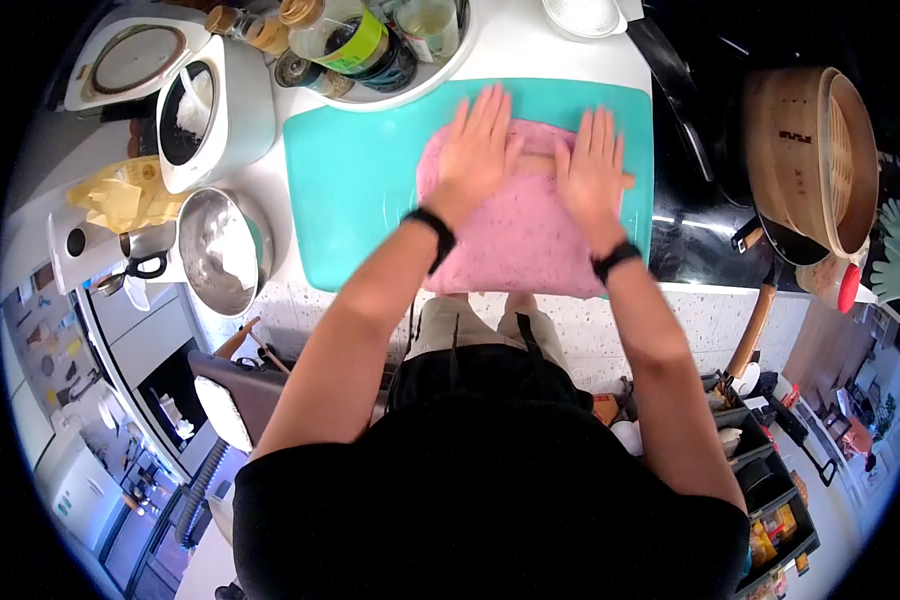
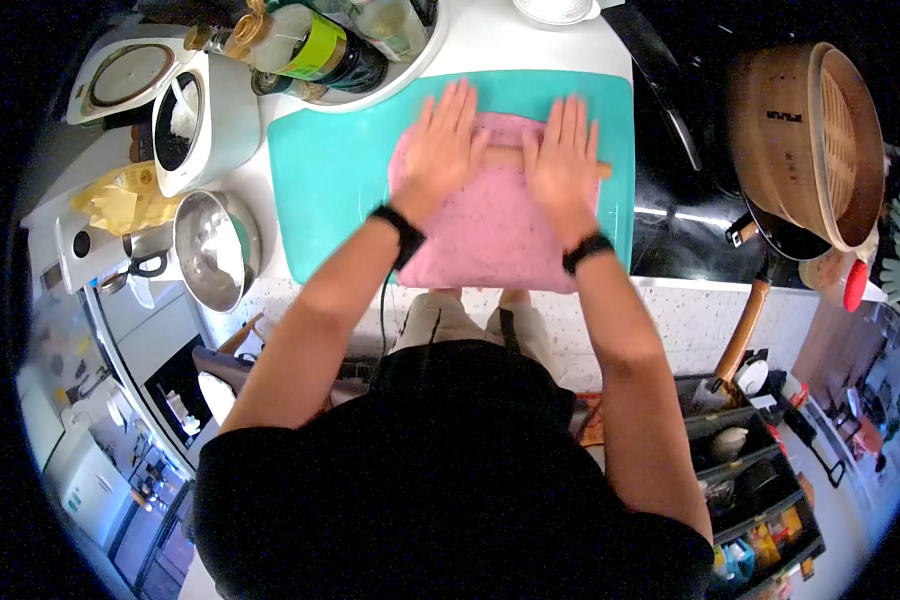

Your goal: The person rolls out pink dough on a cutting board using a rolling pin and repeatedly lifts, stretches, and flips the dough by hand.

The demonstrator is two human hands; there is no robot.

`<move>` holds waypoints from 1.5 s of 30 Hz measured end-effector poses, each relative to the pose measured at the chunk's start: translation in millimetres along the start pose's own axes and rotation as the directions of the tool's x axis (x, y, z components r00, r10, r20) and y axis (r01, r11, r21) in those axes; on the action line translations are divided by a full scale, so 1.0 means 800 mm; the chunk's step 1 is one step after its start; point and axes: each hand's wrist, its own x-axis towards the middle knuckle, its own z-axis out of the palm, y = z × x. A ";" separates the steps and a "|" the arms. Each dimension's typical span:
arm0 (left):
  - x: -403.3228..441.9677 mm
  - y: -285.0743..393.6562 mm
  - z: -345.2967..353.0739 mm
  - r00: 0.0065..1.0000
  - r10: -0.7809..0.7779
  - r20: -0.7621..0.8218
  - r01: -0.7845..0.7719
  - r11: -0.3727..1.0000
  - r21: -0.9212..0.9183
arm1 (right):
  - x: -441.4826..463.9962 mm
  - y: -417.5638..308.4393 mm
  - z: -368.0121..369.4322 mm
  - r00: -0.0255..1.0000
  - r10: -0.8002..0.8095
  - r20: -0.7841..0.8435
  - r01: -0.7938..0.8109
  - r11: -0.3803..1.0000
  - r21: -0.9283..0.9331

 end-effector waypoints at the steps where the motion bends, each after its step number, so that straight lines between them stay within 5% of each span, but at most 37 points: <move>1: -0.034 0.015 -0.003 0.999 -0.033 0.037 0.034 0.999 -0.032 | -0.038 -0.003 -0.005 1.000 0.010 0.021 -0.011 1.000 0.020; 6: -0.063 0.034 -0.008 0.978 -0.080 0.193 0.095 0.993 -0.071 | -0.084 -0.004 -0.010 0.998 0.016 0.056 -0.021 0.995 0.101; 8: 0.008 0.007 0.013 0.998 -0.064 0.028 0.064 0.998 0.008 | -0.002 0.007 0.002 0.998 0.025 -0.061 -0.028 0.999 -0.042; 10: 0.073 -0.013 0.020 0.995 0.004 -0.099 -0.005 1.000 -0.015 | 0.069 0.020 0.009 0.978 0.021 -0.206 -0.018 1.000 0.016; 13: 0.078 -0.012 0.015 0.988 0.131 -0.085 -0.128 0.991 0.049 | 0.081 0.026 0.015 0.975 -0.010 -0.224 0.022 0.999 0.048; 19: -0.093 0.056 -0.009 0.996 0.034 0.088 -0.025 0.995 -0.099 | -0.127 0.002 -0.012 0.999 -0.029 -0.041 0.034 0.991 0.131; 22: -0.108 0.066 -0.026 0.991 0.017 0.134 0.005 0.986 -0.166 | -0.140 0.004 -0.030 0.997 -0.027 0.069 0.021 0.995 0.096; 24: -0.092 0.056 -0.028 0.916 -0.057 0.397 0.151 0.966 -0.210 | -0.115 0.017 -0.042 0.948 -0.054 0.314 0.068 0.997 -0.034; 25: -0.088 0.061 -0.037 0.917 -0.050 0.396 0.143 0.968 -0.208 | -0.113 0.021 -0.056 0.950 -0.048 0.308 0.062 0.998 -0.033; 28: -0.076 0.082 -0.044 0.945 0.030 0.325 0.015 0.990 -0.137 | -0.120 0.045 -0.084 0.939 -0.060 0.339 -0.013 0.978 0.209; 30: -0.091 0.112 -0.028 0.978 0.169 0.126 -0.166 0.985 -0.034 | -0.162 0.051 -0.101 0.992 -0.041 0.120 0.034 0.997 0.063; 33: -0.101 0.143 0.004 0.988 0.026 0.151 -0.008 0.993 -0.121 | -0.199 0.044 -0.062 0.996 0.086 0.029 -0.088 0.991 0.098; 38: 0.062 0.107 0.040 0.990 0.117 0.077 -0.117 0.993 -0.007 | -0.033 0.090 -0.035 0.977 0.195 -0.090 -0.205 0.971 -0.120; 41: 0.142 0.089 0.053 0.980 0.199 -0.018 -0.198 0.980 0.026 | 0.049 0.134 -0.009 0.963 0.158 -0.216 -0.157 0.987 0.023; 45: 0.138 0.088 0.049 0.960 0.251 -0.126 -0.246 0.968 0.054 | 0.042 0.134 -0.026 0.992 -0.049 -0.114 0.068 0.983 0.173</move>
